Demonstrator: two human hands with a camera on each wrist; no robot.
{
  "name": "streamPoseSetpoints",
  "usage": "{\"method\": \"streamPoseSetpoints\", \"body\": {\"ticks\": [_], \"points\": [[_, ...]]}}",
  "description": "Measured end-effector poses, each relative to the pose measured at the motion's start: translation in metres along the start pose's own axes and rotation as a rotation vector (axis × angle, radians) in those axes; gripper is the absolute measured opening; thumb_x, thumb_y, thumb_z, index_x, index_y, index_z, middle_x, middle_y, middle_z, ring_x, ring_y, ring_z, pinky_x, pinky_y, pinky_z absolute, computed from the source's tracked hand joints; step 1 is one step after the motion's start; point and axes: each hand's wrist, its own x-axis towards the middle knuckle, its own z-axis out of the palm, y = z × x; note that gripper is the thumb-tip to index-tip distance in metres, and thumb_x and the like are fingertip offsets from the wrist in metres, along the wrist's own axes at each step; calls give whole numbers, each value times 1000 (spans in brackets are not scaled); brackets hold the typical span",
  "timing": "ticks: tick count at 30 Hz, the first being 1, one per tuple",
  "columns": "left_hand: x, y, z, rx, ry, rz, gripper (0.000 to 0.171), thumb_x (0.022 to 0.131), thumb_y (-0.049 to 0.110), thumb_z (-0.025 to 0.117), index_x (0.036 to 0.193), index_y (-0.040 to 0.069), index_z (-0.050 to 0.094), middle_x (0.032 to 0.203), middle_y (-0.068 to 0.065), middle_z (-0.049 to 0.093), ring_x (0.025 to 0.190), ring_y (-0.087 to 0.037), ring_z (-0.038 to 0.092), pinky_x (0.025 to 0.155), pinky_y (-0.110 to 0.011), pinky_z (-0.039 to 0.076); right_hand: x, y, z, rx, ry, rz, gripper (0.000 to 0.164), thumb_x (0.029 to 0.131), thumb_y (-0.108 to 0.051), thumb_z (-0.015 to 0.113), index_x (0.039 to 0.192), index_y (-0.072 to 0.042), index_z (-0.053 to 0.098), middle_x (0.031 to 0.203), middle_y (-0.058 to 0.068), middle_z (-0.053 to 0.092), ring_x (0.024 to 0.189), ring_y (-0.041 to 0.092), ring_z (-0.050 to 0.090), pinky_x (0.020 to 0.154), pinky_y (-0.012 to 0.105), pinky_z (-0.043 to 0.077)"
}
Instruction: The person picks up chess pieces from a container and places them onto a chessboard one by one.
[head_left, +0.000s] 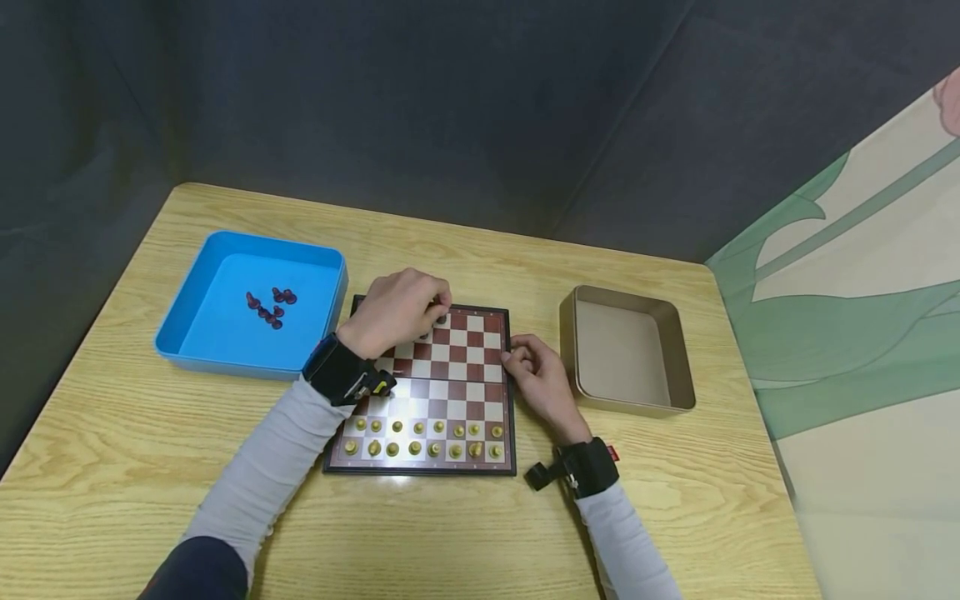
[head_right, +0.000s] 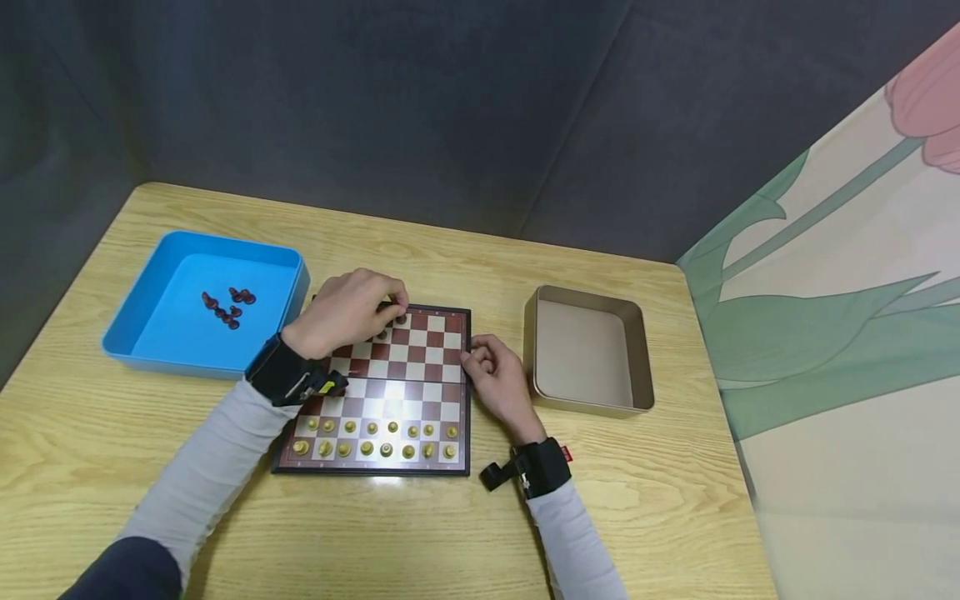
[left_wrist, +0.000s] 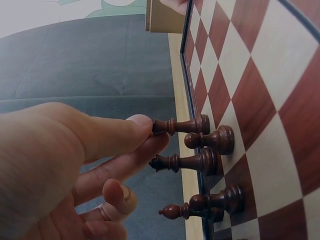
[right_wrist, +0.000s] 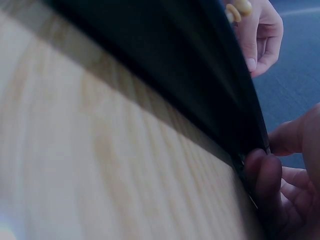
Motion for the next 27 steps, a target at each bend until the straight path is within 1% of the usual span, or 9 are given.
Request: {"method": "streamPoseSetpoints", "body": {"ticks": [9, 16, 19, 23, 27], "points": [[0, 2, 0, -5, -15, 0, 10, 86, 24, 52, 85, 20, 62, 72, 10, 50, 54, -9, 44, 45, -27, 36, 0, -1, -1, 6, -4, -9, 23, 84, -5, 55, 103, 6, 50, 71, 16, 49, 56, 15, 42, 47, 20, 35], [-1, 2, -2, -2, -24, -11, 10, 86, 26, 52, 87, 20, 61, 74, 10, 50, 54, -9, 44, 45, -27, 35, 0, -2, 0, 2, -3, -8, 24, 84, -6, 55, 104, 5, 50, 72, 16, 49, 57, 15, 43, 49, 20, 36], [-1, 3, -5, 5, -5, -15, 8, 85, 26, 54, 87, 21, 60, 76, 11, 50, 55, -9, 44, 44, -27, 35, -1, -2, 0, 6, -6, -8, 24, 84, -6, 55, 104, 6, 50, 73, 16, 50, 57, 15, 43, 49, 20, 36], [-3, 5, -14, 15, 41, -19, 5, 84, 27, 56, 85, 23, 59, 79, 11, 51, 56, -9, 43, 43, -28, 34, -1, -1, 0, 6, -1, -6, 24, 84, -6, 55, 104, 5, 50, 73, 17, 50, 56, 16, 43, 48, 21, 36], [-7, 5, -24, 37, 66, -42, 6, 83, 30, 56, 86, 25, 58, 84, 12, 53, 55, -10, 42, 41, -28, 33, 2, 16, -1, -18, 18, -7, 22, 84, -14, 57, 103, -3, 52, 73, 9, 52, 56, 15, 44, 50, 23, 38]]}}
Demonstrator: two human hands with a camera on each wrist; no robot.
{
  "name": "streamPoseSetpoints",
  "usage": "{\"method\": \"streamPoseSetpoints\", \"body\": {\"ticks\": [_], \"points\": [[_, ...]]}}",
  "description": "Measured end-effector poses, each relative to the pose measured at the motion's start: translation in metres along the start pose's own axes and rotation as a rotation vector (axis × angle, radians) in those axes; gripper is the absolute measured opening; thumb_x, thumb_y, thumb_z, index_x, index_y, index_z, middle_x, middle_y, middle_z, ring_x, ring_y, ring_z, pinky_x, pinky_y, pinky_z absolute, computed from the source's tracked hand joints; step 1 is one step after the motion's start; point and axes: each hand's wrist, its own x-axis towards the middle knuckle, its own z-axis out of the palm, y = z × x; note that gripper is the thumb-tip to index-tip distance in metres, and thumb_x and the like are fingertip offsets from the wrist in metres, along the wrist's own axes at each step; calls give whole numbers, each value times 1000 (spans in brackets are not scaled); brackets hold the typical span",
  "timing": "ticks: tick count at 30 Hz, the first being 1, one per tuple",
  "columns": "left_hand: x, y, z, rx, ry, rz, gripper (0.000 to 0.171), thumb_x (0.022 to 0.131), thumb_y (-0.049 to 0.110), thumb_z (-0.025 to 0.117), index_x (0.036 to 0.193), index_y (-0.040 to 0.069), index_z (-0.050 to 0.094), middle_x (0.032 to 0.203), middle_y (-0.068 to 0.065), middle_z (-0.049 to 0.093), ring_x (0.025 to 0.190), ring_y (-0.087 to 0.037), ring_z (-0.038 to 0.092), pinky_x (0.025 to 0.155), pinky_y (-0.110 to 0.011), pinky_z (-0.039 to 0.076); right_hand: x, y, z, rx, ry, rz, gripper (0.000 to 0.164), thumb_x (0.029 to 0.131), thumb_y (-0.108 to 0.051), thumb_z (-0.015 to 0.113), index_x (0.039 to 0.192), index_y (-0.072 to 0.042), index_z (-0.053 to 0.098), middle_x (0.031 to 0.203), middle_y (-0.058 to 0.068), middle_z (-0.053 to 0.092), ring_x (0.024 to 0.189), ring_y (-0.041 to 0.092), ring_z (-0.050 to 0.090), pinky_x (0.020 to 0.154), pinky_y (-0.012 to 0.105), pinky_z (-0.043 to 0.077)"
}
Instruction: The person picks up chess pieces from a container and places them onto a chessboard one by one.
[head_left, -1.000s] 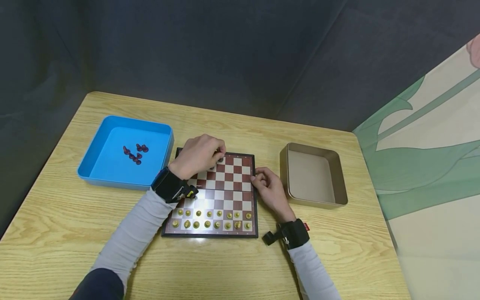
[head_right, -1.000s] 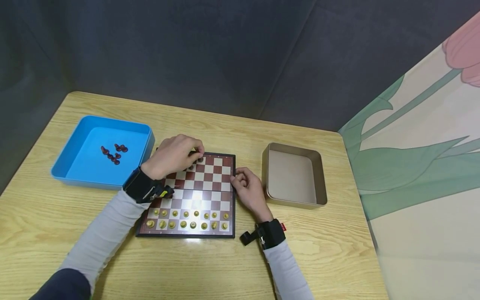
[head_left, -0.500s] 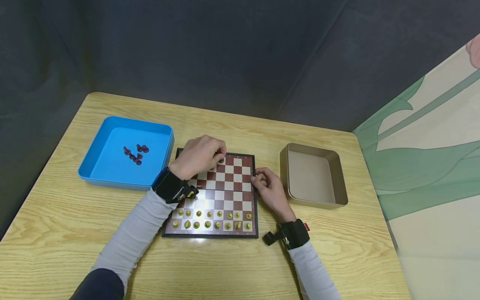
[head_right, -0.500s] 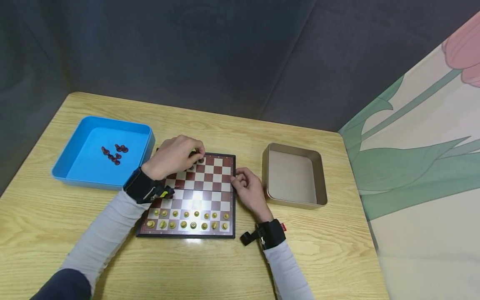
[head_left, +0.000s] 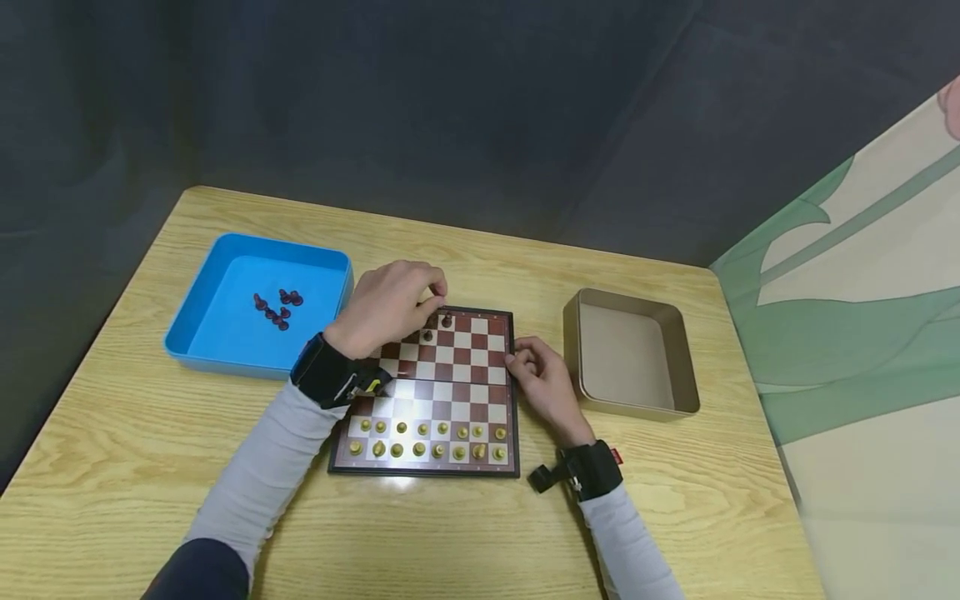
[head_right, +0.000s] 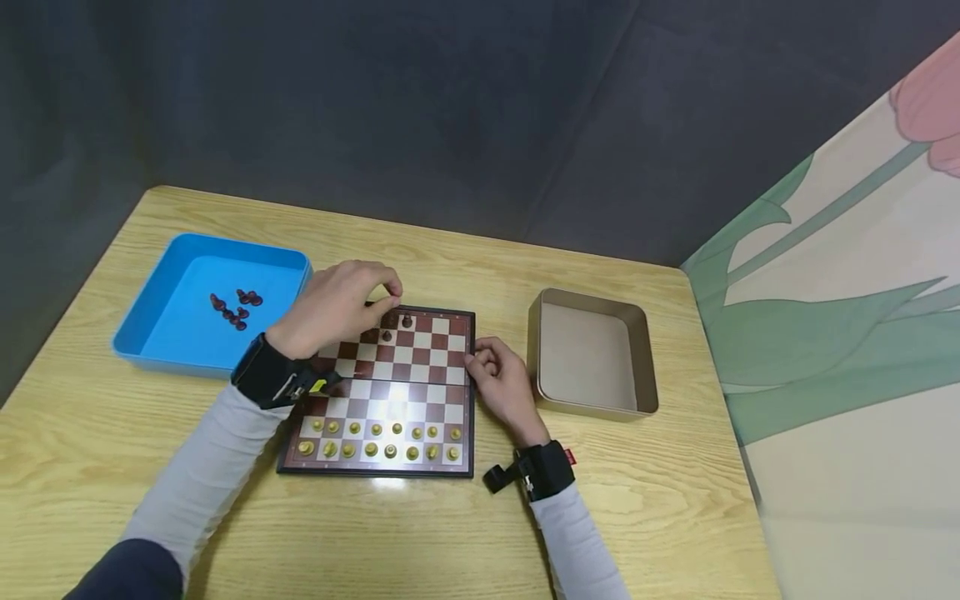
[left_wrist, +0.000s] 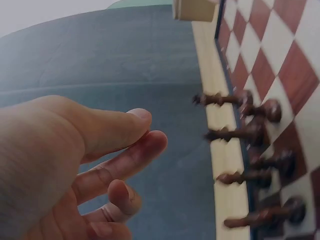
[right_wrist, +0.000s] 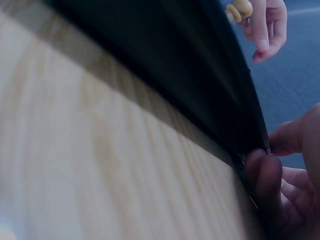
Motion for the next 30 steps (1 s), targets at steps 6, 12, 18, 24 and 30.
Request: {"method": "streamPoseSetpoints", "body": {"ticks": [6, 12, 18, 24, 30], "points": [[-7, -6, -14, 23, 39, -35, 5, 83, 27, 57, 87, 24, 59, 88, 10, 55, 56, -11, 42, 40, -28, 33, 3, 14, -3, -19, 2, -15, 24, 84, -20, 56, 104, -8, 53, 73, 6, 52, 56, 16, 45, 51, 23, 38], [-14, -16, -22, 34, 63, -60, 6, 83, 28, 57, 86, 24, 59, 88, 10, 56, 58, -11, 42, 41, -28, 32, 6, 15, -5, -12, -4, -26, 26, 84, -20, 56, 105, -5, 52, 75, 11, 53, 57, 18, 45, 50, 23, 38], [-28, -33, -27, 37, 77, -107, 8, 83, 31, 57, 86, 23, 60, 85, 10, 54, 61, -11, 42, 41, -29, 33, 7, 17, -3, -2, 1, -8, 24, 84, -20, 57, 104, -7, 52, 74, 7, 53, 56, 16, 45, 49, 24, 38], [-43, -54, -33, 43, 72, -188, 10, 82, 29, 58, 88, 22, 60, 86, 6, 55, 63, -12, 45, 37, -30, 34, 8, 19, -3, -16, 3, -10, 23, 84, -20, 57, 104, -9, 52, 73, 5, 53, 54, 16, 45, 47, 25, 38], [-53, -69, -41, 39, 87, -233, 17, 82, 30, 58, 93, 18, 61, 92, -1, 58, 65, -16, 47, 40, -30, 36, 8, 20, -5, -23, 9, -10, 24, 84, -21, 56, 104, -8, 52, 74, 6, 53, 55, 16, 45, 48, 24, 38]]}}
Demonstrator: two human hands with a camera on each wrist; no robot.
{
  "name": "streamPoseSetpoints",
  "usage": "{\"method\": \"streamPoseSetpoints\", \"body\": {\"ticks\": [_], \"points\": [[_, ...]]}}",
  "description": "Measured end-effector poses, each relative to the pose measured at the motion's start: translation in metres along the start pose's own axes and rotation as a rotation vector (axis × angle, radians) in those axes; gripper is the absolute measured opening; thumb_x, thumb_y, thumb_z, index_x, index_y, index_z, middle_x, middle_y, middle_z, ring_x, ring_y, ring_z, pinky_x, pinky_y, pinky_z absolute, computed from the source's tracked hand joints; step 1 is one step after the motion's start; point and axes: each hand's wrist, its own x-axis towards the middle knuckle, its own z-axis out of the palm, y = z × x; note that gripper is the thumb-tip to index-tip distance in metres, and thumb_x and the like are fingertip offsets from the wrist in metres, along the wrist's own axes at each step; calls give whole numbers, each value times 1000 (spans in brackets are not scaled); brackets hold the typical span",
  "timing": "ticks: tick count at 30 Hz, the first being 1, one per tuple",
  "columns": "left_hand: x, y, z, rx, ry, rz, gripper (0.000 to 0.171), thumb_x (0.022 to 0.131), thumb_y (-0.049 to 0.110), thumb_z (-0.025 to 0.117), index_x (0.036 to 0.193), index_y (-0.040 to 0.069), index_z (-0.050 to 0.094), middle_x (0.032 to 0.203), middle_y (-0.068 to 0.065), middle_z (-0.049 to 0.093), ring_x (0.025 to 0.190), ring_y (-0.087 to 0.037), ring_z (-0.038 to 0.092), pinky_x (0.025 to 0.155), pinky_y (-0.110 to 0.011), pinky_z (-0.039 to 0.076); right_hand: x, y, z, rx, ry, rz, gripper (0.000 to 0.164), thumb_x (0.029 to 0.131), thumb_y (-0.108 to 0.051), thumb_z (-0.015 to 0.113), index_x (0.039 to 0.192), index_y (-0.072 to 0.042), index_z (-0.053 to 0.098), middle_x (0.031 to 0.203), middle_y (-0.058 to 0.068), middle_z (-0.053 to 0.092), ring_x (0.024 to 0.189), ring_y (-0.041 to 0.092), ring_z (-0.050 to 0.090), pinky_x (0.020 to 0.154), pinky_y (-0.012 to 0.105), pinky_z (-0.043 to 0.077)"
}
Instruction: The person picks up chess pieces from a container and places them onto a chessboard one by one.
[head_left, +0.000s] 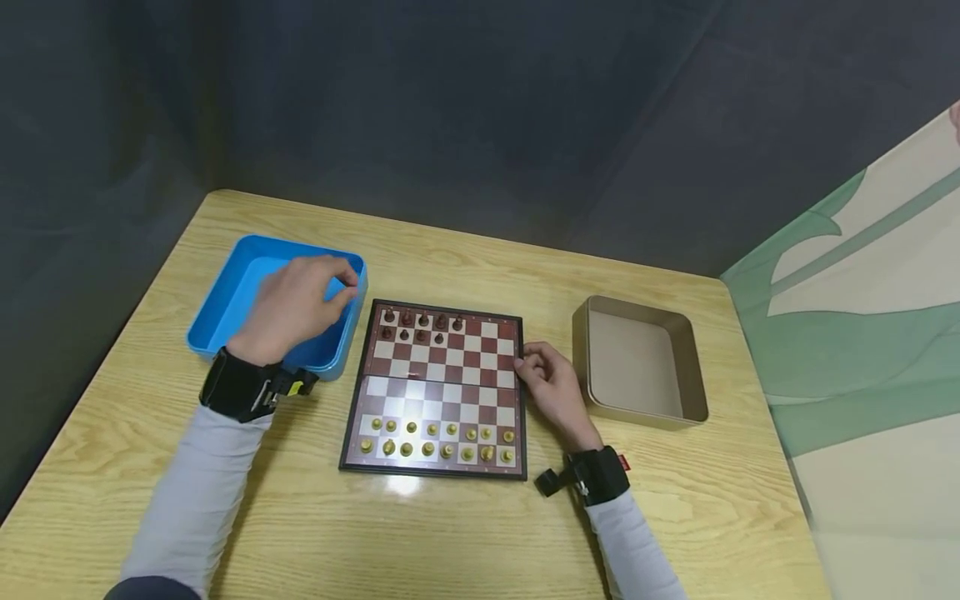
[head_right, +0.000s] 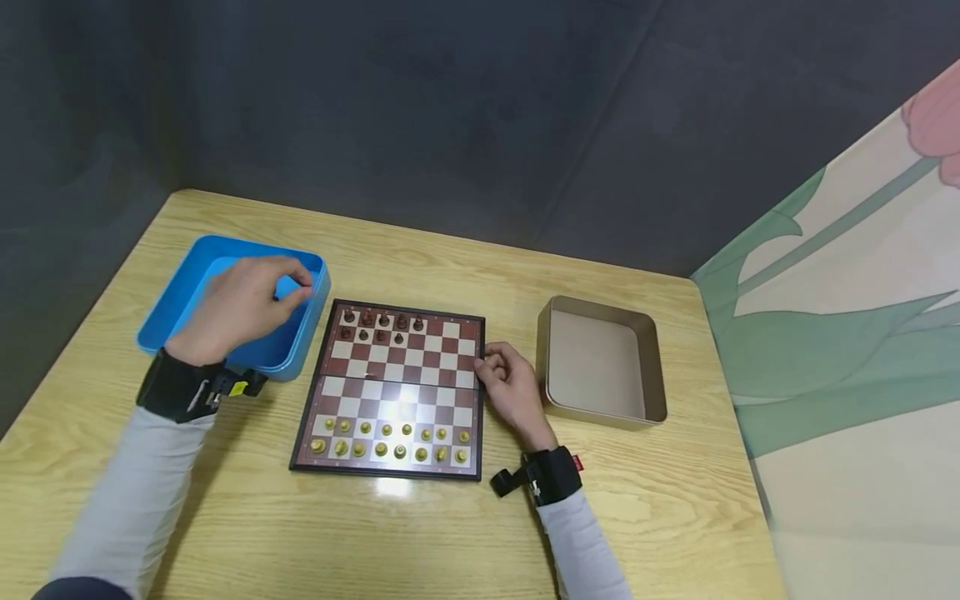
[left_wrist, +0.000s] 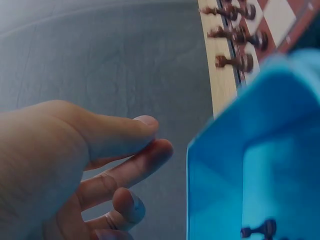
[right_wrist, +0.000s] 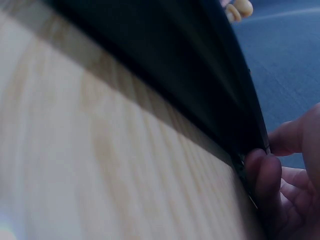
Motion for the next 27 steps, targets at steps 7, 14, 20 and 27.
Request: {"method": "streamPoseSetpoints", "body": {"ticks": [7, 14, 20, 27], "points": [[-10, -17, -9, 33, -64, -34, 18, 81, 24, 60, 95, 13, 61, 92, -6, 58, 76, -22, 52, 59, -40, 43, 0, 0, -1, 23, -15, 11, 24, 84, -19, 57, 104, -6, 52, 75, 10, 54, 55, 17, 45, 47, 24, 38], [-19, -27, -16, 87, -225, -159, 15, 82, 21, 60, 94, 13, 60, 91, -5, 59, 82, -25, 51, 64, -46, 40, -2, -17, -2, 36, -24, -4, 22, 84, -10, 56, 102, 2, 51, 73, 14, 52, 54, 17, 42, 48, 22, 35], [-24, -32, -19, 121, -280, -221, 8, 82, 16, 58, 89, 12, 58, 80, -5, 55, 75, -25, 49, 57, -40, 37, -3, -23, -2, 44, -34, 2, 23, 85, -8, 55, 104, 3, 50, 74, 16, 52, 54, 16, 43, 46, 23, 36], [-26, -35, -19, 149, -300, -237, 10, 82, 15, 58, 91, 12, 60, 85, -7, 57, 77, -27, 50, 56, -42, 38, -3, -23, -2, 76, -44, 16, 24, 85, -8, 54, 105, 3, 49, 74, 17, 52, 52, 18, 43, 43, 25, 36]]}}
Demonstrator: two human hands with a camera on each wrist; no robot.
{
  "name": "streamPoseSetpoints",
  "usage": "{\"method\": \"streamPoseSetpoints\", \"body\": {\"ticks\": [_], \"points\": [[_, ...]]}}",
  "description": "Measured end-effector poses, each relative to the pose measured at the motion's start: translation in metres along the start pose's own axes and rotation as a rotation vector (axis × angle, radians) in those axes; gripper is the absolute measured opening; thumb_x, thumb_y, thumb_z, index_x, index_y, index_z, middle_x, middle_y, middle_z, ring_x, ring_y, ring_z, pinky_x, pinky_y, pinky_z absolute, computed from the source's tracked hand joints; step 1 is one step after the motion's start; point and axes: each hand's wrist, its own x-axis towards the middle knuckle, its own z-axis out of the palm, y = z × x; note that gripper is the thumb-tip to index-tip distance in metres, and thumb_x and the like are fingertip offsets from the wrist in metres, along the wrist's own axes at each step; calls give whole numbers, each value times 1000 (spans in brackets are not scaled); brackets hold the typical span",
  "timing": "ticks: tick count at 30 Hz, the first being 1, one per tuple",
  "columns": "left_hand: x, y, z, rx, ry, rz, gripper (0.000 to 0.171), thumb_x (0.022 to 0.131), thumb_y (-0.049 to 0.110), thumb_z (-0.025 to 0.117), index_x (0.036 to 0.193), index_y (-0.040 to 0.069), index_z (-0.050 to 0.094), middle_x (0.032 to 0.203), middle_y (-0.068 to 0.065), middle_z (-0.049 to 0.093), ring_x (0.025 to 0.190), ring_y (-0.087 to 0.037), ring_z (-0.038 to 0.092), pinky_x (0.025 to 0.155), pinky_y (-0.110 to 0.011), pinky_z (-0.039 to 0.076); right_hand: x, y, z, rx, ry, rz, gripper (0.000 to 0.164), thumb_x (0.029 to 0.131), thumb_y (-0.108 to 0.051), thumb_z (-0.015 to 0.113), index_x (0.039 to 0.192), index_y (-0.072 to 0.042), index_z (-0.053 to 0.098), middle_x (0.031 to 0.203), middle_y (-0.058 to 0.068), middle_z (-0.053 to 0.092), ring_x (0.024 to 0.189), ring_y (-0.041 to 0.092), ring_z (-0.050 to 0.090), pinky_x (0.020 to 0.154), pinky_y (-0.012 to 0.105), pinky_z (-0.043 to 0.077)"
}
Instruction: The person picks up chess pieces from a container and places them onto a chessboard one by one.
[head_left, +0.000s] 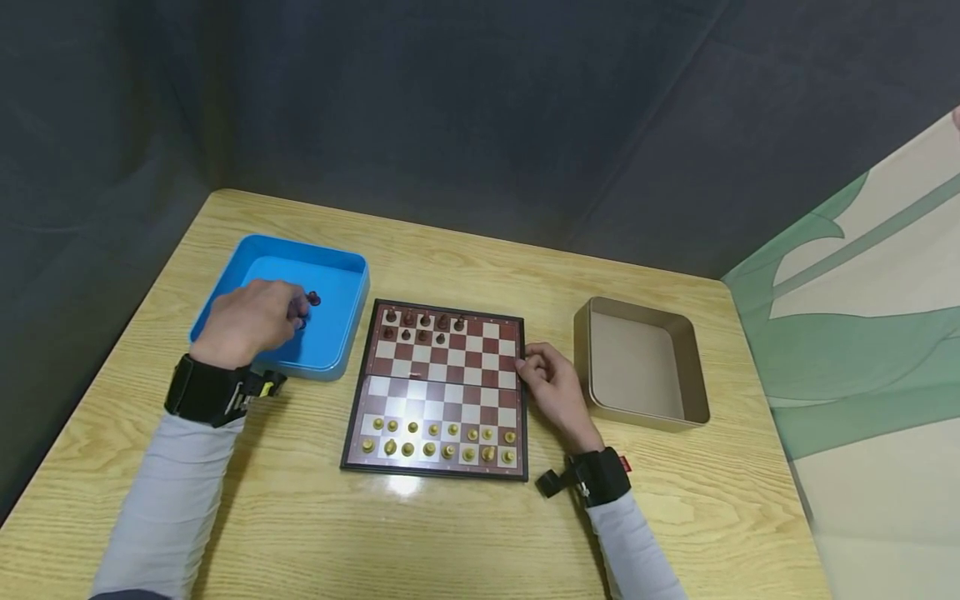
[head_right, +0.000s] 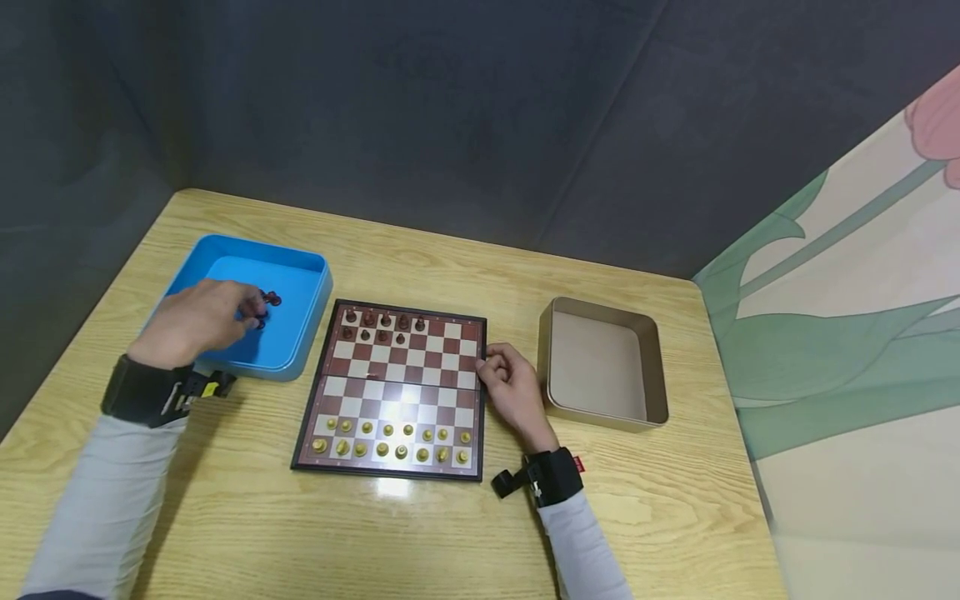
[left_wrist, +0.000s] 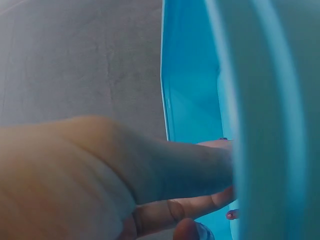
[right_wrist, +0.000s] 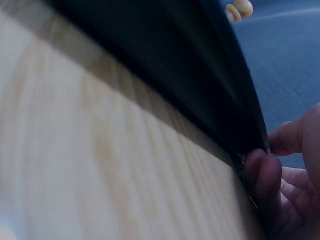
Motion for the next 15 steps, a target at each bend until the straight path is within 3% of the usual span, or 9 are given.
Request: {"method": "streamPoseSetpoints", "body": {"ticks": [15], "points": [[1, 3, 3, 43, -37, -44, 14, 82, 14, 57, 95, 10, 61, 89, -13, 58, 73, -30, 50, 53, -45, 40, 0, -2, 0, -31, 9, -21, 24, 84, -7, 55, 104, 5, 50, 72, 15, 52, 52, 17, 43, 44, 23, 36]]}}
